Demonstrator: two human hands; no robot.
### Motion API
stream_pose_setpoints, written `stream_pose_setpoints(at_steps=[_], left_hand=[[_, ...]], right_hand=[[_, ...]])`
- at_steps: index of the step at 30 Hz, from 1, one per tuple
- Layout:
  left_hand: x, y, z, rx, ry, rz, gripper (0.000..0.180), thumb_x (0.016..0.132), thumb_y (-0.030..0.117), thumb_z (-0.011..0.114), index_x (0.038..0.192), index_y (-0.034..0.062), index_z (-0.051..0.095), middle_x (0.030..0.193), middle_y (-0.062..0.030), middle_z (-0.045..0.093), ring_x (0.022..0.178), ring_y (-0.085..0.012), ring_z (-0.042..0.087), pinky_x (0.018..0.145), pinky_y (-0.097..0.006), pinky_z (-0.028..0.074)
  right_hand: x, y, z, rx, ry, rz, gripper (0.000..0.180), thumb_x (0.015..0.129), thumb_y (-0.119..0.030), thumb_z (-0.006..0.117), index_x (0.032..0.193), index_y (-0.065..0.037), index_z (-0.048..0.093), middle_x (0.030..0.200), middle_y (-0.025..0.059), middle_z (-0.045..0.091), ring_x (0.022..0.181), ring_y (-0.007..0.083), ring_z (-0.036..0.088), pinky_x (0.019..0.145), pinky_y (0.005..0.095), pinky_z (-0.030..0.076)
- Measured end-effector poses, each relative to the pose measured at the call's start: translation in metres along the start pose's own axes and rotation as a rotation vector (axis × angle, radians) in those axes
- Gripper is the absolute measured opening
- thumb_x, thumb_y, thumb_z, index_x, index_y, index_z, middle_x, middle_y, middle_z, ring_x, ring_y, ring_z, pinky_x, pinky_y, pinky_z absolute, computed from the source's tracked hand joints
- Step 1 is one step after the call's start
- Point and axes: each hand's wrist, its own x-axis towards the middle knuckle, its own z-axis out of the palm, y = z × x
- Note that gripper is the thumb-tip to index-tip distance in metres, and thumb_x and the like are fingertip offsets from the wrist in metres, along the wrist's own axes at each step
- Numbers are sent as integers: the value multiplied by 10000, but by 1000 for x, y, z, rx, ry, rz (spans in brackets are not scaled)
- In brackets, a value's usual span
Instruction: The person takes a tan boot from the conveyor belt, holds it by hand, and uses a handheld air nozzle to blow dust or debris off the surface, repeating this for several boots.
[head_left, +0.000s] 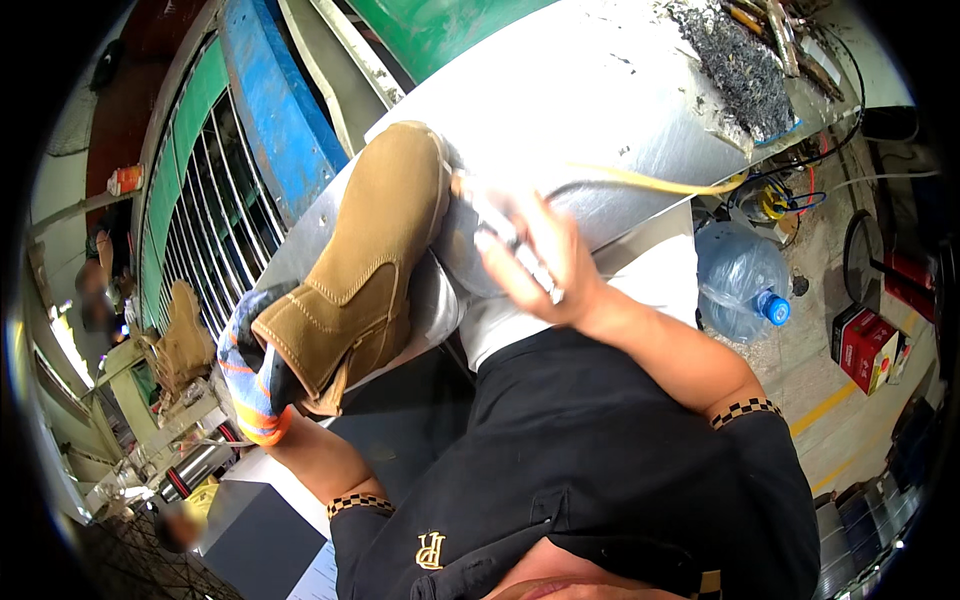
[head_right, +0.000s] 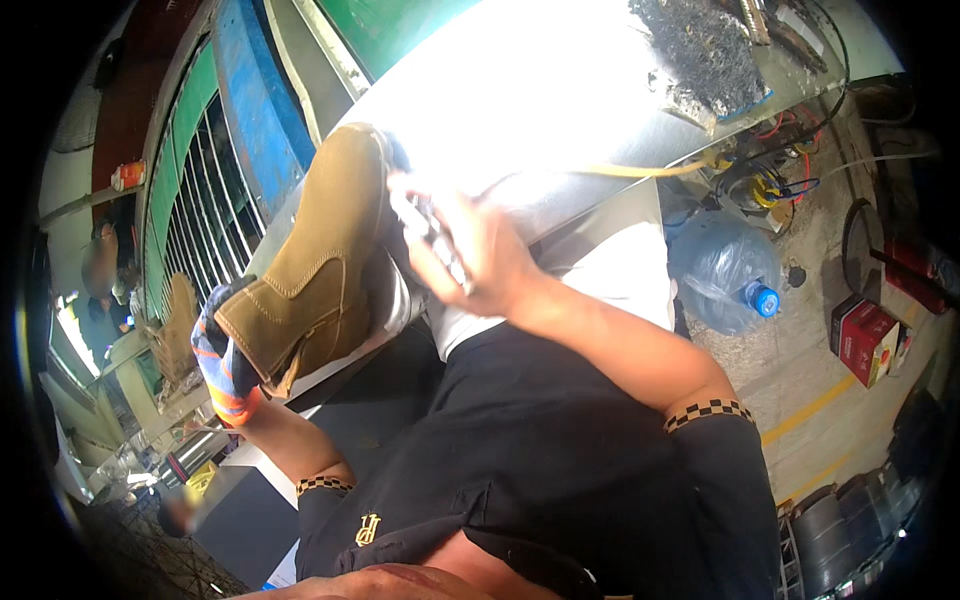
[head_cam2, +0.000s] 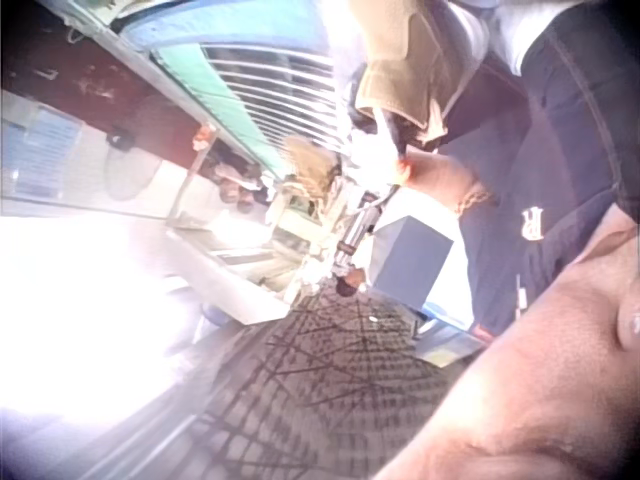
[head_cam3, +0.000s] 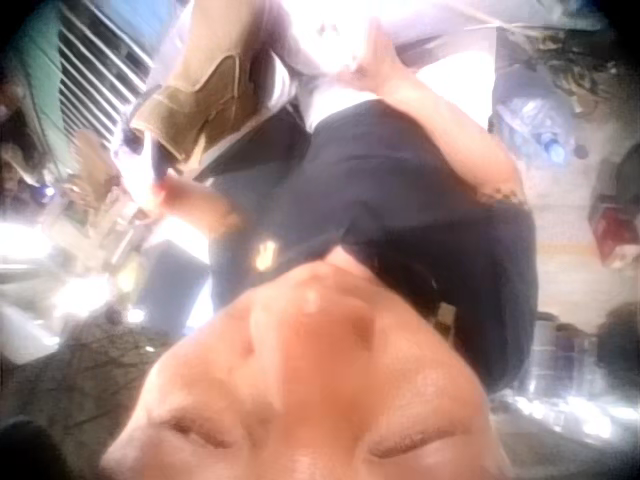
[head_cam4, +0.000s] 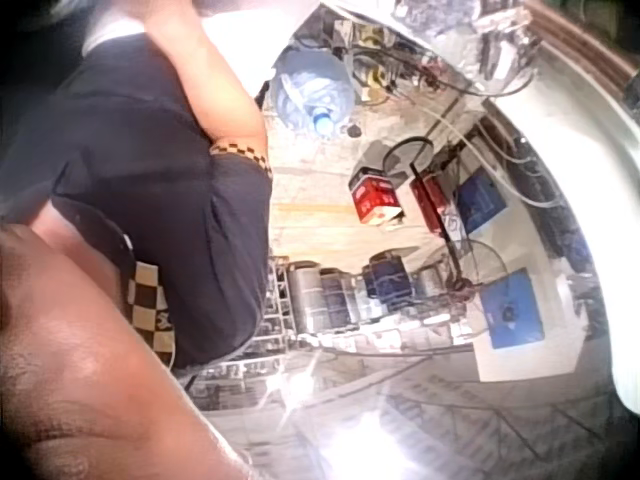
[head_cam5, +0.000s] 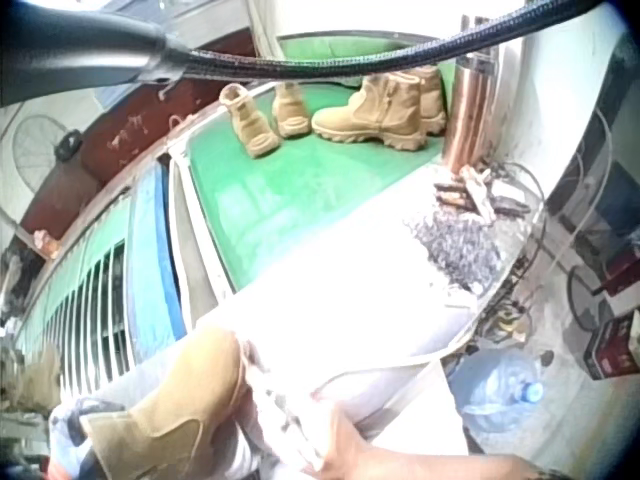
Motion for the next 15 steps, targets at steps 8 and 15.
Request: stream_pose_setpoints(at_steps=[8, 15], left_hand=[[11, -6, 22, 149, 315, 106, 464, 833, 355, 631, 1062, -47, 658, 1040, -168, 667, 935, -272, 627, 881, -396, 465], [218, -5, 49, -286, 346, 309, 372, 965, 291, 531, 1216, 22, 589, 1172, -104, 632, 1063, -216, 604, 949, -356, 474]], right_hand=[[2, 10, -72, 98, -161, -50, 404, 870, -14, 583, 1267, 13, 514, 841, 103, 680, 735, 127, 643, 692, 276, 501], [17, 26, -98, 162, 216, -90, 404, 855, 29, 562, 1250, 76, 486, 831, 112, 660, 740, 145, 648, 691, 277, 529]])
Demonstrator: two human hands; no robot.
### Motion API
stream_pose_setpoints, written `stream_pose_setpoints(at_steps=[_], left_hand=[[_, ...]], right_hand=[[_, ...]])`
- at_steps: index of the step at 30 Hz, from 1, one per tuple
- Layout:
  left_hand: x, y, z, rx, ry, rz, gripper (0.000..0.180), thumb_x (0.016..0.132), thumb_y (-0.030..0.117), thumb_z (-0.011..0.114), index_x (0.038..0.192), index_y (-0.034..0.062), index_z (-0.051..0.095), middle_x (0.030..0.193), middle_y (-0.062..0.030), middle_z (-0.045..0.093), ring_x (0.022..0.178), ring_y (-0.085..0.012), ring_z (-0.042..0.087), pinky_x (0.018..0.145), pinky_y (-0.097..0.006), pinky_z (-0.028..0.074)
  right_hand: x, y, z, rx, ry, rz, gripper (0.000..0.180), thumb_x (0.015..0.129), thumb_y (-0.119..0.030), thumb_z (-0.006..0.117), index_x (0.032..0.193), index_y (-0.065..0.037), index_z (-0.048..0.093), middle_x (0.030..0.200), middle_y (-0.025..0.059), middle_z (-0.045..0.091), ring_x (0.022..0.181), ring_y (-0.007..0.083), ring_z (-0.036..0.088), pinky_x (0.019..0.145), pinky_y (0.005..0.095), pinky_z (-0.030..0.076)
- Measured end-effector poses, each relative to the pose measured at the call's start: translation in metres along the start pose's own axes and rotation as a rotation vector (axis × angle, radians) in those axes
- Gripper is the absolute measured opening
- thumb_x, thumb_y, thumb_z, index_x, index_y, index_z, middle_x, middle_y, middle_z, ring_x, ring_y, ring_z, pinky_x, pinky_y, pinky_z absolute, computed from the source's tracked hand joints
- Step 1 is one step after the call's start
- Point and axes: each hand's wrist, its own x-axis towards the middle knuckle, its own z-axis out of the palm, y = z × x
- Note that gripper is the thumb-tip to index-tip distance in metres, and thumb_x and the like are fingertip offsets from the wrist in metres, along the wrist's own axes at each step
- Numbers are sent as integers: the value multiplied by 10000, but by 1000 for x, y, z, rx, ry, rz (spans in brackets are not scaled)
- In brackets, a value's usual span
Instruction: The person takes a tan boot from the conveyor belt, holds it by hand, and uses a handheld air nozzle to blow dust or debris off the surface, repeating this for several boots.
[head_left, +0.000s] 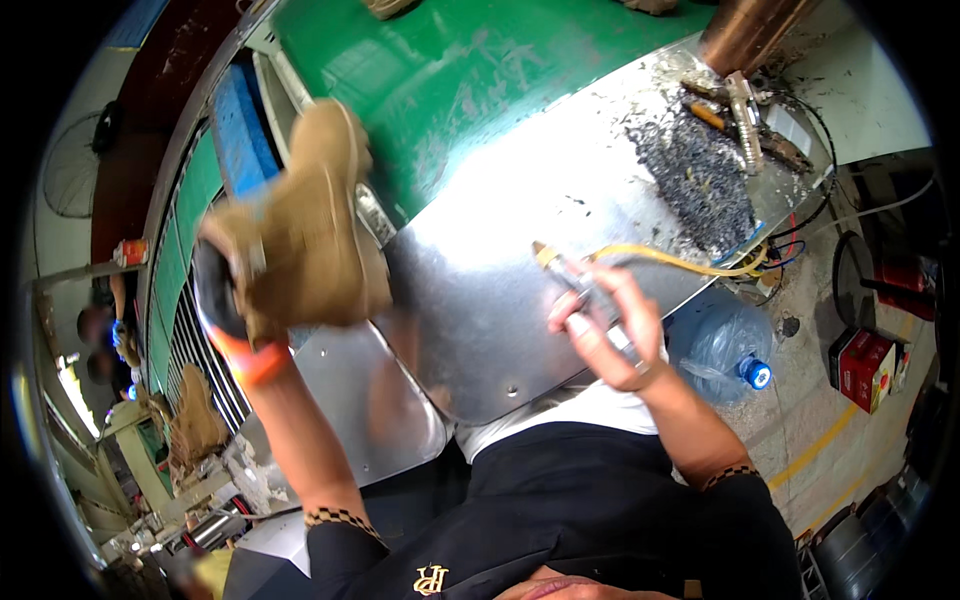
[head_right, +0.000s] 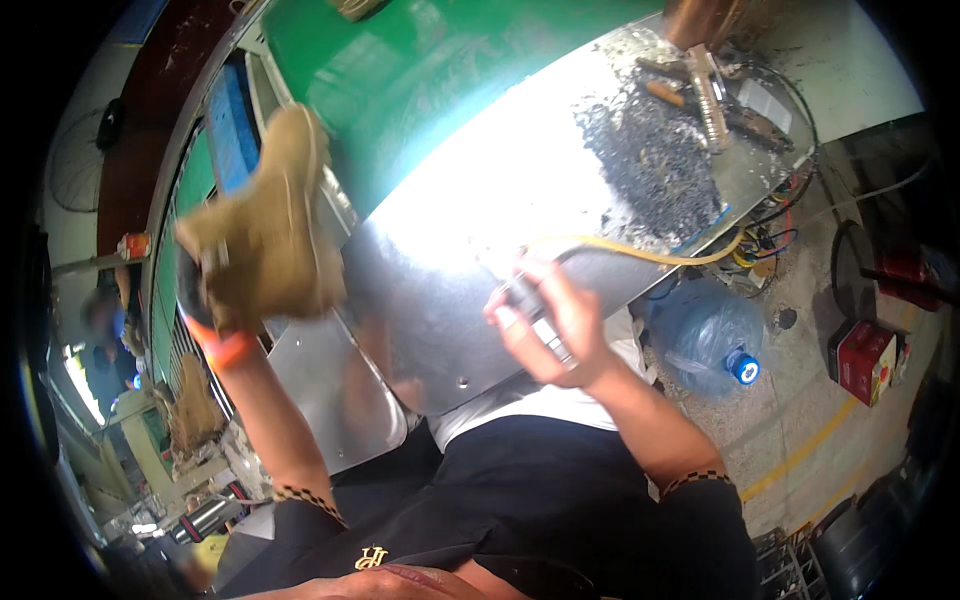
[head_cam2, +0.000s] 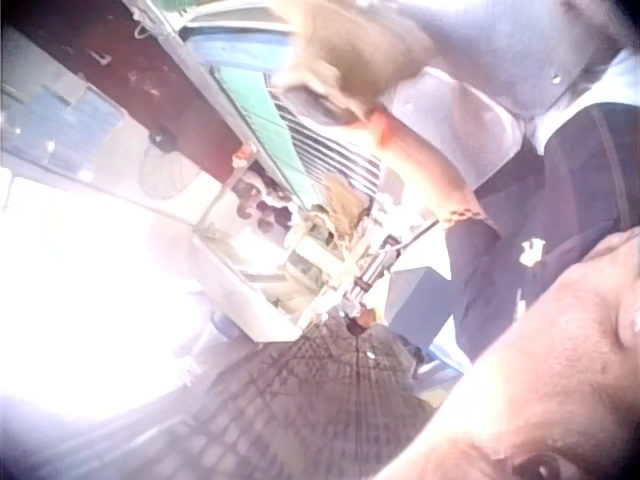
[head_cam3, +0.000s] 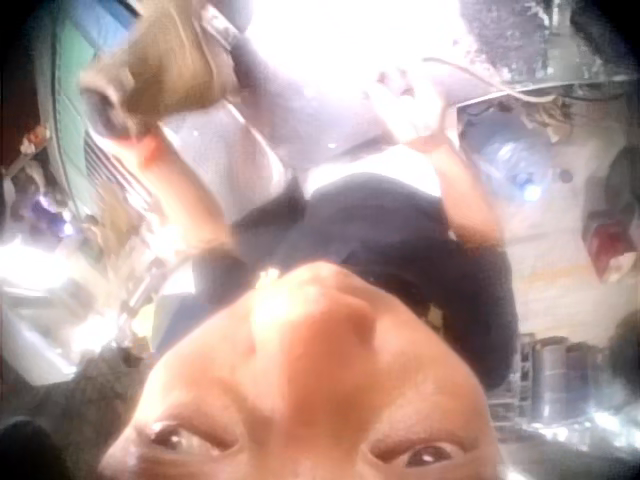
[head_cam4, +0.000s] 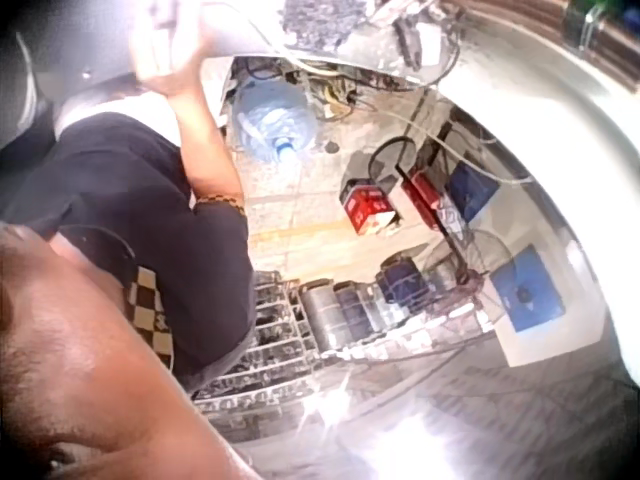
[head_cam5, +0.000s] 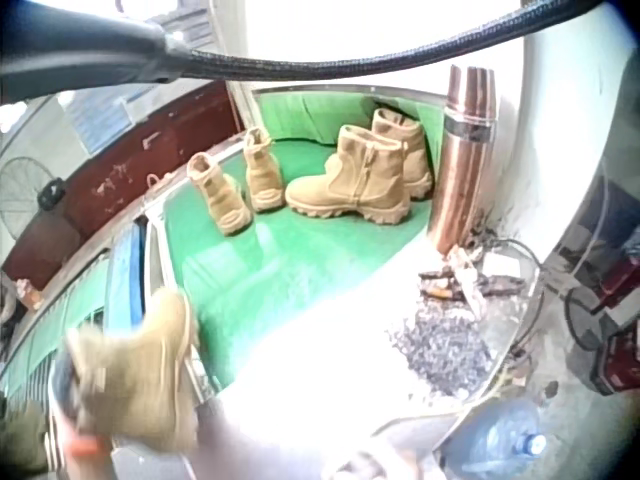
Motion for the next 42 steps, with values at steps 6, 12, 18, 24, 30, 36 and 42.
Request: stream_pose_setpoints(at_steps=[6, 12, 18, 24, 30, 36, 42], left_hand=[[236, -33, 127, 69, 137, -22, 449, 911, 355, 600, 1243, 54, 605, 1045, -117, 693, 912, -251, 666, 850, -347, 511], [280, -53, 158, 1013, -94, 104, 555, 886, 540, 513, 1309, 185, 569, 1178, -213, 633, 1074, -405, 602, 940, -445, 466], [90, -65, 87, 529, -351, -42, 586, 871, 447, 637, 1365, 155, 517, 1292, -184, 581, 1147, -363, 577, 983, -386, 447], [-62, -125, -84, 663, -35, -35, 584, 886, 354, 652, 1378, 87, 486, 1402, -162, 485, 1310, -322, 433, 1092, -377, 349], [-143, -194, -279, 942, 422, -728, 746, 855, 529, 622, 1463, 172, 378, 1395, -195, 488, 1288, -332, 468, 1077, -366, 373], [-167, -225, -480, 1402, 764, -663, 804, 833, 616, 572, 1438, 112, 407, 1435, -253, 410, 1320, -378, 415, 1094, -422, 349], [-142, -214, -532, 1564, 500, -1190, 955, 764, 753, 516, 1451, 101, 392, 1425, -172, 472, 1321, -322, 445, 1104, -429, 331]], right_hand=[[2, -8, 2, -114, 21, -31, 441, 833, 25, 557, 1269, 46, 496, 809, 105, 667, 693, 149, 655, 646, 277, 528], [4, -7, -1, -104, 35, -14, 440, 838, 19, 556, 1273, 40, 491, 815, 105, 672, 705, 149, 659, 666, 274, 526], [-2, 3, 10, -30, 49, 30, 450, 856, 25, 532, 1297, 66, 449, 822, 93, 676, 722, 121, 627, 677, 272, 512], [-6, -4, 16, -38, 89, 83, 563, 870, -92, 541, 1355, 98, 326, 839, 139, 610, 733, 198, 577, 711, 352, 494], [-5, -5, 29, -116, 102, 41, 615, 852, -140, 522, 1370, 112, 306, 810, 125, 568, 721, 203, 518, 680, 336, 454], [0, -1, 31, -172, 124, 62, 634, 855, -176, 506, 1385, 103, 299, 828, 120, 559, 724, 198, 506, 679, 310, 440], [-3, -1, 25, -187, 132, 95, 632, 875, -207, 483, 1397, 93, 291, 858, 109, 553, 738, 187, 503, 665, 296, 431]])
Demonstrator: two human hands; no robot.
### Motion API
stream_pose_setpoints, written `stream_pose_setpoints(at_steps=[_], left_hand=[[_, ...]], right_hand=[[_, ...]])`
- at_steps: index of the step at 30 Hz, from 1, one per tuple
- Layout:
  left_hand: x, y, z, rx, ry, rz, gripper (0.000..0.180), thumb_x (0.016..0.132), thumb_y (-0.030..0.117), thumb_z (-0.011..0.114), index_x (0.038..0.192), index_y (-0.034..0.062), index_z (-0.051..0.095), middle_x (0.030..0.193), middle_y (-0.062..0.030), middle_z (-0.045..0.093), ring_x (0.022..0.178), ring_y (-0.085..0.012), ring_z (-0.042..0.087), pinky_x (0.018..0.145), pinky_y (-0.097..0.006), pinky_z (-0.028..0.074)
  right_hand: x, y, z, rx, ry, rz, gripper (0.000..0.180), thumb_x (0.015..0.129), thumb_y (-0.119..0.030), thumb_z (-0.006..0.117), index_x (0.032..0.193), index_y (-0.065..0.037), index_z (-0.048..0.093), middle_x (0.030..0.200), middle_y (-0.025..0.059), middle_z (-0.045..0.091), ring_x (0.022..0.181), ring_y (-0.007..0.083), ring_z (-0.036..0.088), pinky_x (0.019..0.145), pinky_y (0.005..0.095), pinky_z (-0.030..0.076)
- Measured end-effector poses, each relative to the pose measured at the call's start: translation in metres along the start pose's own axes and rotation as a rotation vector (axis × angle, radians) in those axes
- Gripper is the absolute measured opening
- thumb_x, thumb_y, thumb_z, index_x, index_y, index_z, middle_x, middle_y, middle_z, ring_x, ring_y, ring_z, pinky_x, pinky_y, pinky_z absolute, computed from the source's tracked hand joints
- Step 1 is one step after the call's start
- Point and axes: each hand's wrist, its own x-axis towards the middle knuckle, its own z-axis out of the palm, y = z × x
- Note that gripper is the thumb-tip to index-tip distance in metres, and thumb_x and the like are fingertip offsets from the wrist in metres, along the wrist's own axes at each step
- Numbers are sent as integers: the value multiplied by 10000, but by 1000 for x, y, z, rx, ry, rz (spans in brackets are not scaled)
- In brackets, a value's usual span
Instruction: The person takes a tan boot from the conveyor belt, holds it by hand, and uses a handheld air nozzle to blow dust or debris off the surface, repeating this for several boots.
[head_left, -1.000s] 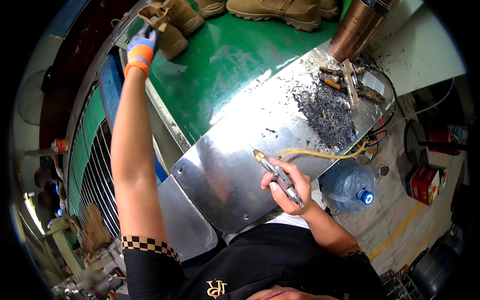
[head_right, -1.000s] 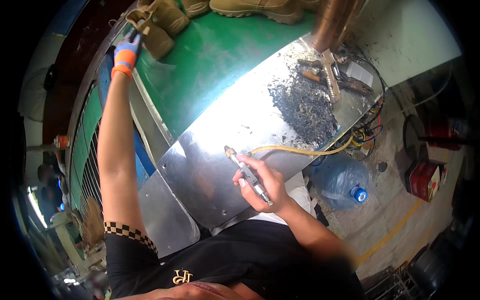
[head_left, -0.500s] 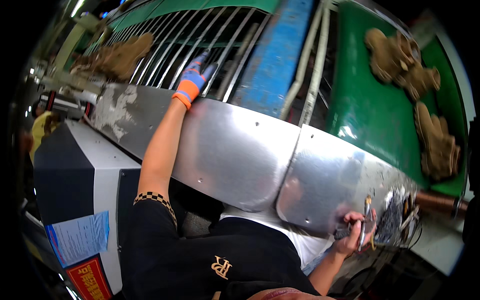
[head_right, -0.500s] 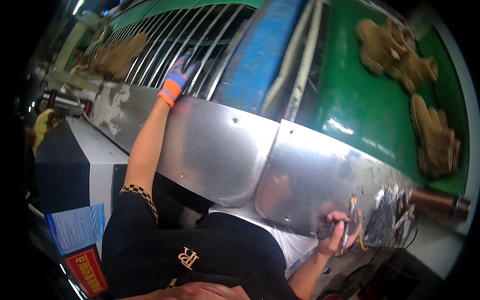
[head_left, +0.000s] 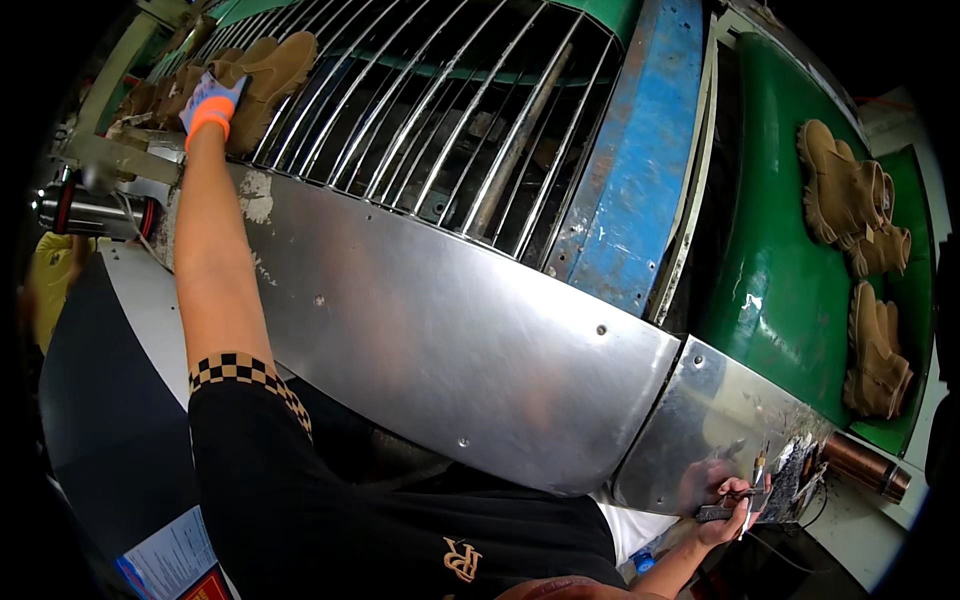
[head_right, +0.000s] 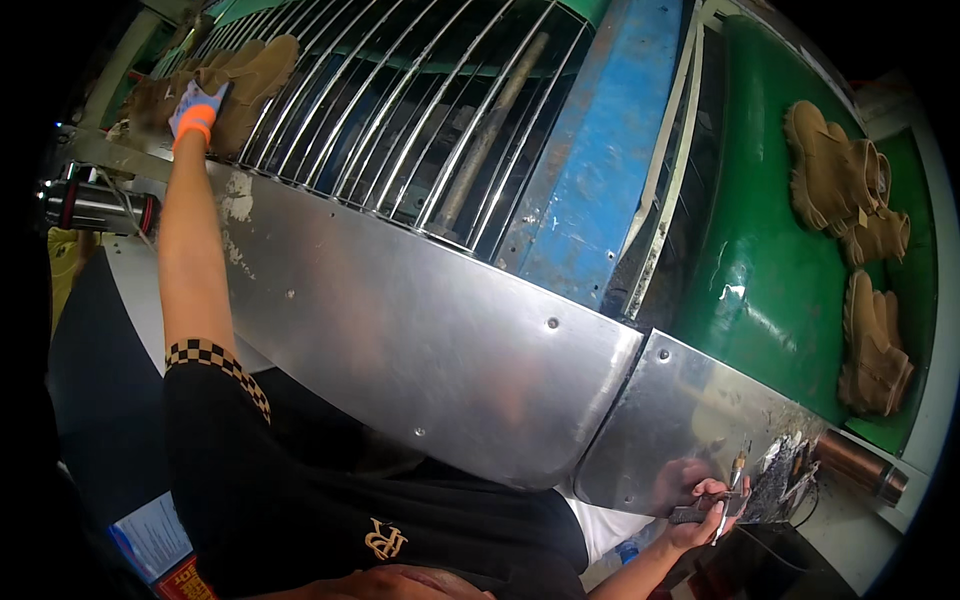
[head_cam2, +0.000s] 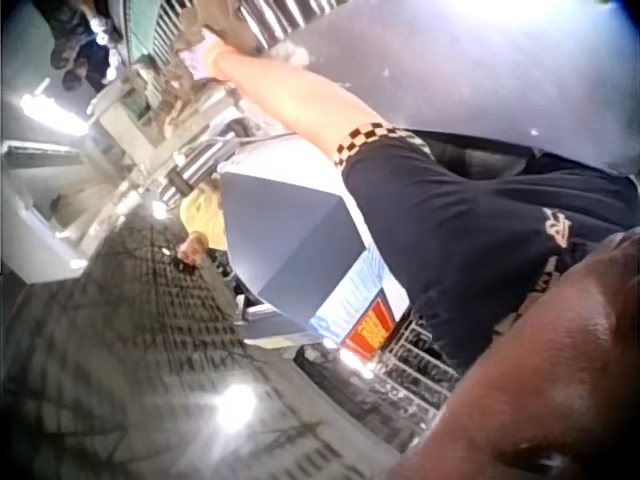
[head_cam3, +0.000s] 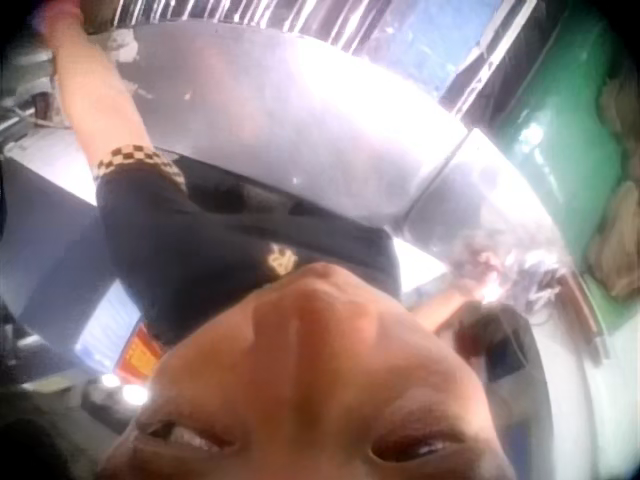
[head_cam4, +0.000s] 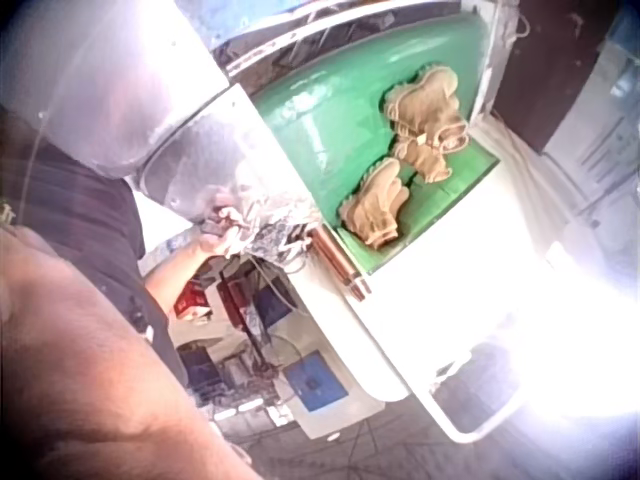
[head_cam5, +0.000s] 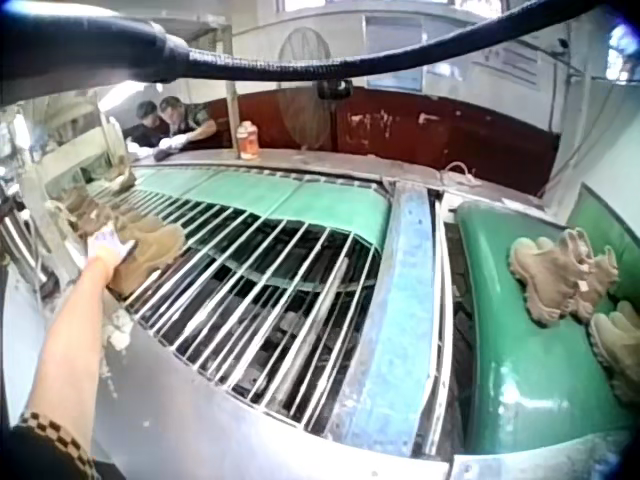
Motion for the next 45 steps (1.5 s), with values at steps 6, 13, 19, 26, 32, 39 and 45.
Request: stream_pose_setpoints(at_steps=[6, 13, 19, 26, 32, 39, 45], left_hand=[[42, 8, -11, 80, -221, 301, 831, 860, 714, 372, 1290, 33, 575, 1376, -185, 509, 1276, -351, 481, 1060, -448, 381], [-88, 43, -2, 64, 15, 379, 644, 967, 554, 286, 972, 49, 684, 1021, -188, 690, 911, -354, 676, 808, -471, 521], [-193, -39, -25, -345, 36, 354, 614, 940, 568, 415, 1050, 24, 678, 1044, -174, 684, 942, -349, 647, 815, -437, 491], [-441, -49, -119, -740, 58, 1033, 295, 806, 278, 681, 1014, 68, 688, 996, -117, 694, 905, -320, 656, 786, -372, 528], [-501, -84, -209, -266, -426, 1074, 417, 818, 477, 660, 963, 87, 684, 839, -84, 668, 778, -308, 639, 731, -374, 526], [-499, 54, -237, -641, 328, 1416, 716, 692, 535, 737, 1242, 102, 587, 1181, -132, 586, 1053, -317, 573, 933, -398, 457], [-517, 116, -217, -462, -56, 1460, 599, 660, 482, 778, 1096, 102, 620, 1023, -106, 640, 960, -296, 623, 829, -394, 479]], right_hand=[[1, 4, 1, 14, -6, 26, 620, 886, -198, 480, 1414, 60, 283, 868, 97, 554, 745, 170, 502, 678, 285, 435], [0, -4, 12, 26, -5, -3, 614, 884, -156, 471, 1427, 54, 273, 846, 79, 545, 714, 149, 500, 652, 279, 435], [0, -12, 13, -51, -26, -71, 608, 855, -158, 500, 1371, 114, 328, 804, 119, 546, 705, 188, 497, 629, 297, 437], [-4, -4, 1, 18, -109, -69, 567, 883, -151, 491, 1354, 125, 336, 824, 119, 544, 716, 198, 504, 638, 305, 429], [-6, 3, -14, 135, -184, -103, 590, 882, -155, 506, 1361, 133, 317, 849, 130, 544, 739, 209, 509, 681, 347, 446], [-9, -3, -21, 162, -179, -66, 594, 883, -172, 517, 1375, 101, 328, 882, 133, 565, 805, 203, 537, 719, 318, 454], [-16, -1, -26, 168, -246, -143, 484, 940, -143, 464, 1368, 56, 355, 931, 106, 581, 802, 180, 535, 704, 274, 429]])
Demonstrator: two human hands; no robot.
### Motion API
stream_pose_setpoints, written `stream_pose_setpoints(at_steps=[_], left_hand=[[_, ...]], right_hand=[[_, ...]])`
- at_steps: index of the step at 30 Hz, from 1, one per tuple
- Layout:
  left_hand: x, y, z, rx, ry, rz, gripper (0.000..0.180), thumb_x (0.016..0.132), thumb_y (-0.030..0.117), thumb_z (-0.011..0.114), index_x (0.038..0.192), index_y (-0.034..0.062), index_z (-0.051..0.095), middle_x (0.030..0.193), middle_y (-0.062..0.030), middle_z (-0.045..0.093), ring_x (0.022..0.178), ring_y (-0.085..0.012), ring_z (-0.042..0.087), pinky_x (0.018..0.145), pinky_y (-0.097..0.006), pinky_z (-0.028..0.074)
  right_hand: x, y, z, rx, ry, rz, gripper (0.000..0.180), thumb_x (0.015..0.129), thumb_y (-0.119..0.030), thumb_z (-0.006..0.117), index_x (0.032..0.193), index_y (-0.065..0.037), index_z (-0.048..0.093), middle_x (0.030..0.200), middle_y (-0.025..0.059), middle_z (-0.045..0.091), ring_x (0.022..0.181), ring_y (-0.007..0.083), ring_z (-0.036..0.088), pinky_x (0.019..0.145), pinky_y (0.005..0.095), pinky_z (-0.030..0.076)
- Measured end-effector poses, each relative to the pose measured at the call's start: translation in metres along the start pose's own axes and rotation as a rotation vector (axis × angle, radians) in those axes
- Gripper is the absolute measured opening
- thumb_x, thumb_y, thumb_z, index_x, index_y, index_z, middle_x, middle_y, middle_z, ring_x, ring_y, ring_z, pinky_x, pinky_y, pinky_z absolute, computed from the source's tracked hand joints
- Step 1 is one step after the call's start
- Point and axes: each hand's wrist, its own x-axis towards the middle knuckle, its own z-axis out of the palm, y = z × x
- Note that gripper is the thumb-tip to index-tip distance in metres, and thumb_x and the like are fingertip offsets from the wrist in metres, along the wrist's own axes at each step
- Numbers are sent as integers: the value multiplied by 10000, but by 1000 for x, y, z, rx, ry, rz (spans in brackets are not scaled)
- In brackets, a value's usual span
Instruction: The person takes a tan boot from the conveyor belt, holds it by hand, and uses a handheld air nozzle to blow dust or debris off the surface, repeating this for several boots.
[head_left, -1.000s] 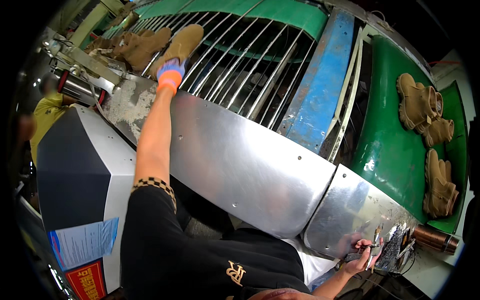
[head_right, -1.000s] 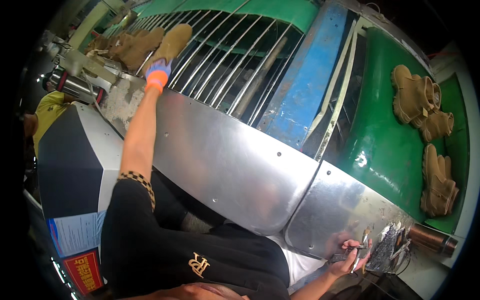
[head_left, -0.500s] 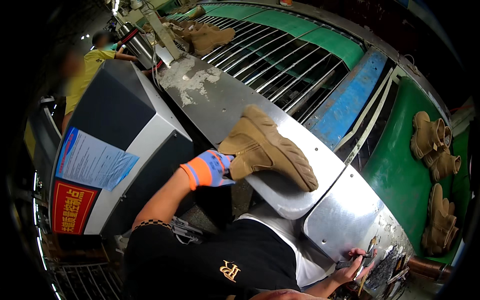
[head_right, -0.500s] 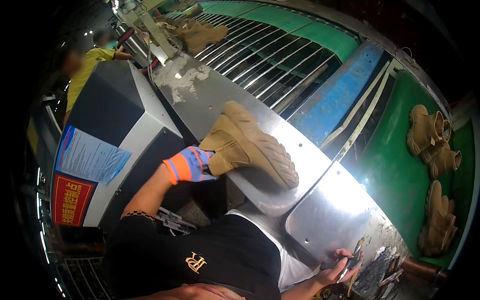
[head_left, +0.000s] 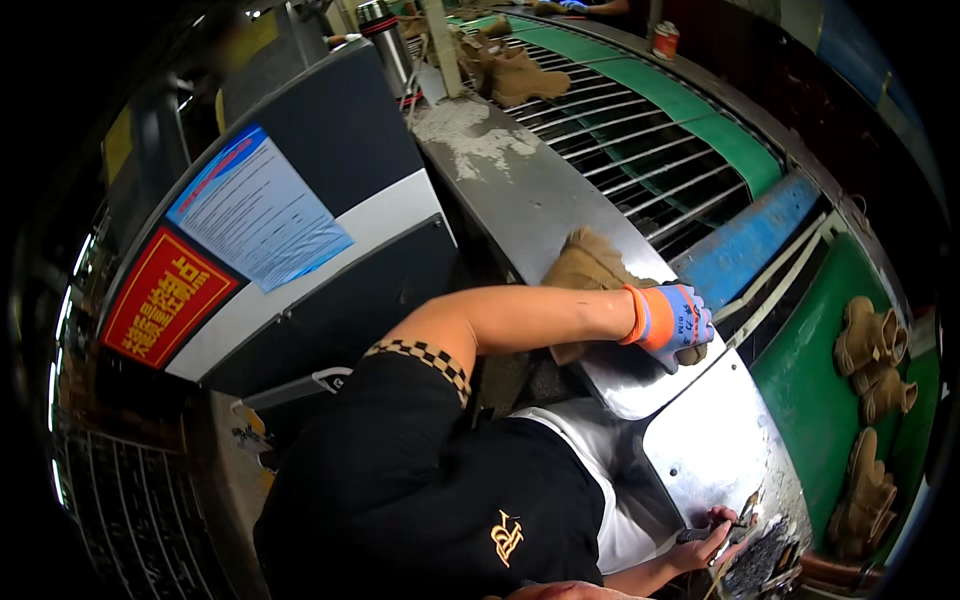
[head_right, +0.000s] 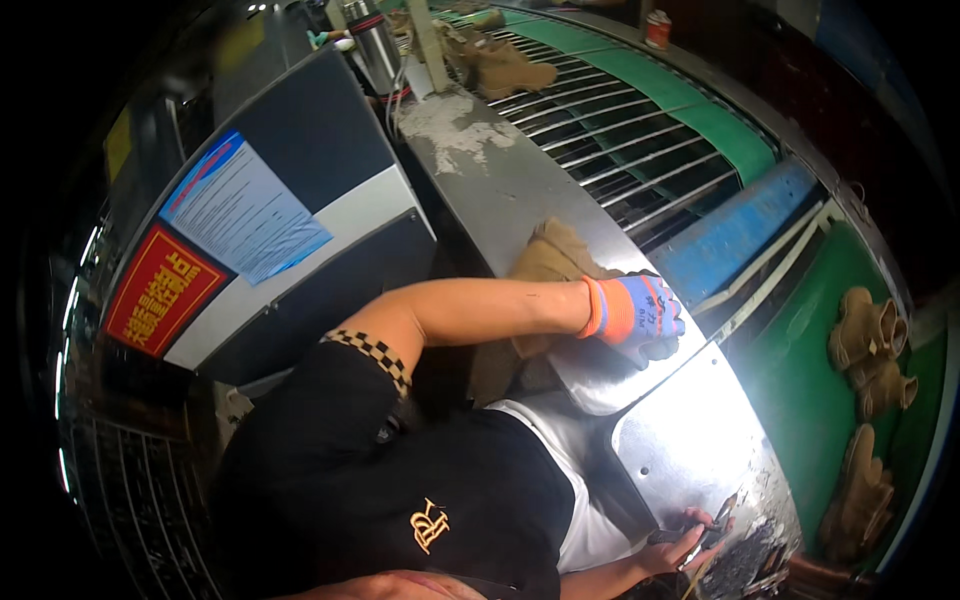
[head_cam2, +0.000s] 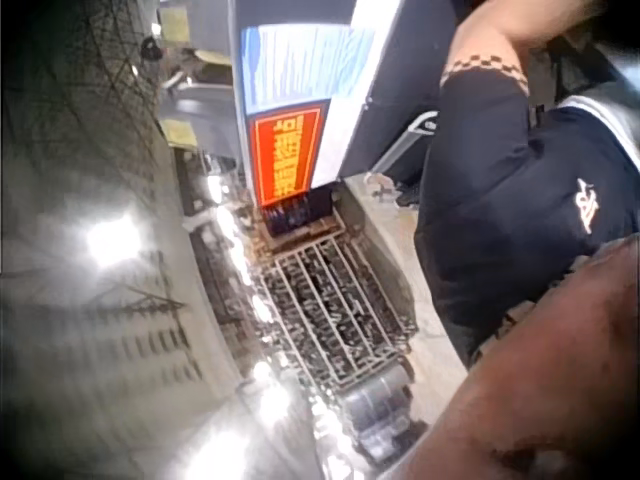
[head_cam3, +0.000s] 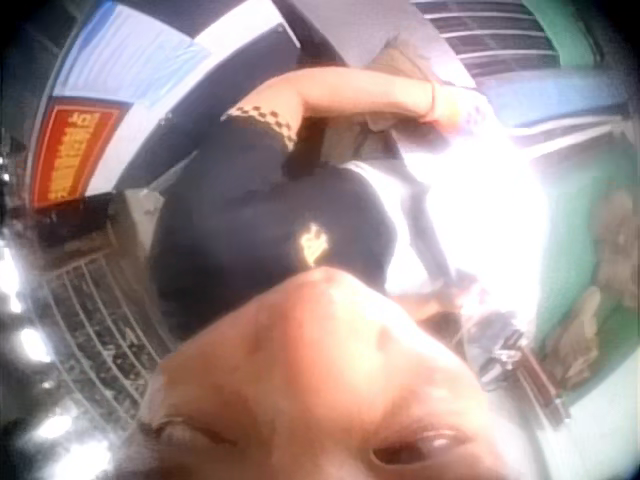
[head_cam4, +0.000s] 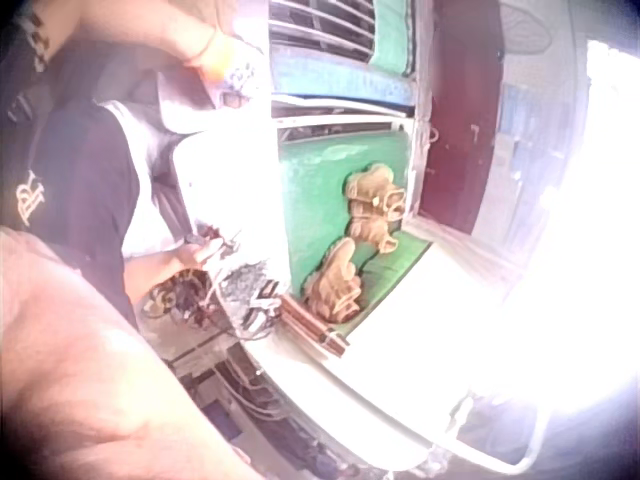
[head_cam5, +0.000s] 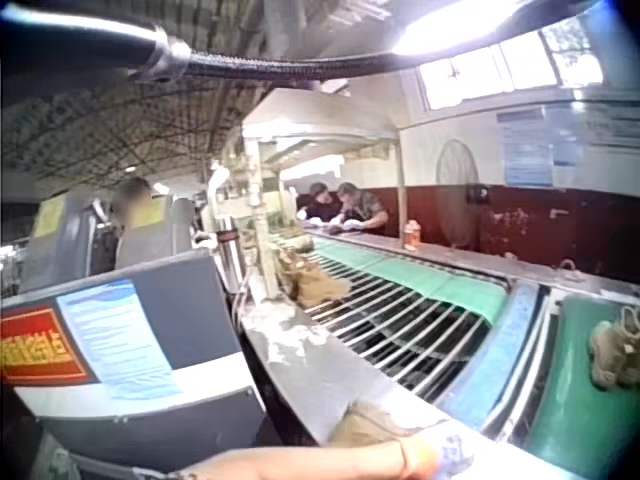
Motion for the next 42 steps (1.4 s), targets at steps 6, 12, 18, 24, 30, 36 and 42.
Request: stream_pose_setpoints(at_steps=[6, 12, 18, 24, 30, 36, 42], left_hand=[[-55, 14, -62, -577, 767, -120, 692, 632, 453, 852, 1151, 66, 608, 1050, -128, 636, 955, -279, 635, 868, -375, 500], [-31, 5, -56, -1318, 891, 155, 813, 673, 231, 885, 1333, -18, 482, 1306, -111, 547, 1179, -166, 529, 1018, -335, 427], [37, 4, -74, -1094, 713, 401, 581, 737, 167, 830, 1208, -42, 563, 1127, -117, 638, 1059, -176, 610, 947, -311, 490], [65, 15, -86, -1083, 525, 319, 633, 683, 162, 816, 1230, -37, 567, 1101, -139, 654, 1019, -208, 630, 929, -332, 493], [70, 21, -89, -1121, 425, 267, 665, 679, 155, 766, 1265, -56, 530, 1090, -166, 656, 1037, -240, 627, 957, -360, 476], [86, 9, -84, -1126, 389, 126, 633, 734, 212, 738, 1265, -56, 521, 1124, -149, 645, 1067, -218, 612, 960, -336, 466], [105, -8, -73, -1168, 360, 149, 624, 756, 257, 702, 1263, -60, 522, 1105, -148, 649, 1037, -212, 615, 946, -333, 468]], right_hand=[[2, -7, -9, -118, 68, -47, 433, 940, -142, 460, 1310, 80, 418, 899, 122, 584, 795, 199, 541, 737, 311, 449], [5, 3, -72, -146, 487, 10, 222, 878, -139, 530, 900, 48, 647, 778, 101, 608, 731, 184, 567, 672, 285, 452], [-40, -34, -28, -116, 243, 261, 474, 868, -59, 522, 1315, 70, 429, 735, 79, 608, 693, 143, 574, 739, 276, 467], [-12, -79, 35, 194, -113, 95, 509, 863, -115, 550, 1295, 111, 404, 762, 126, 578, 736, 227, 586, 738, 388, 500], [49, -125, 81, -26, -421, -208, 484, 839, -104, 573, 1278, 55, 447, 762, 109, 573, 734, 195, 583, 702, 341, 495], [95, -120, 117, -108, -373, -331, 435, 785, -21, 620, 1213, 12, 552, 827, 113, 643, 591, 157, 595, 571, 276, 471], [75, -72, 109, -98, -318, -226, 443, 869, -123, 574, 1265, 46, 471, 667, 35, 555, 591, 89, 490, 586, 235, 411]])
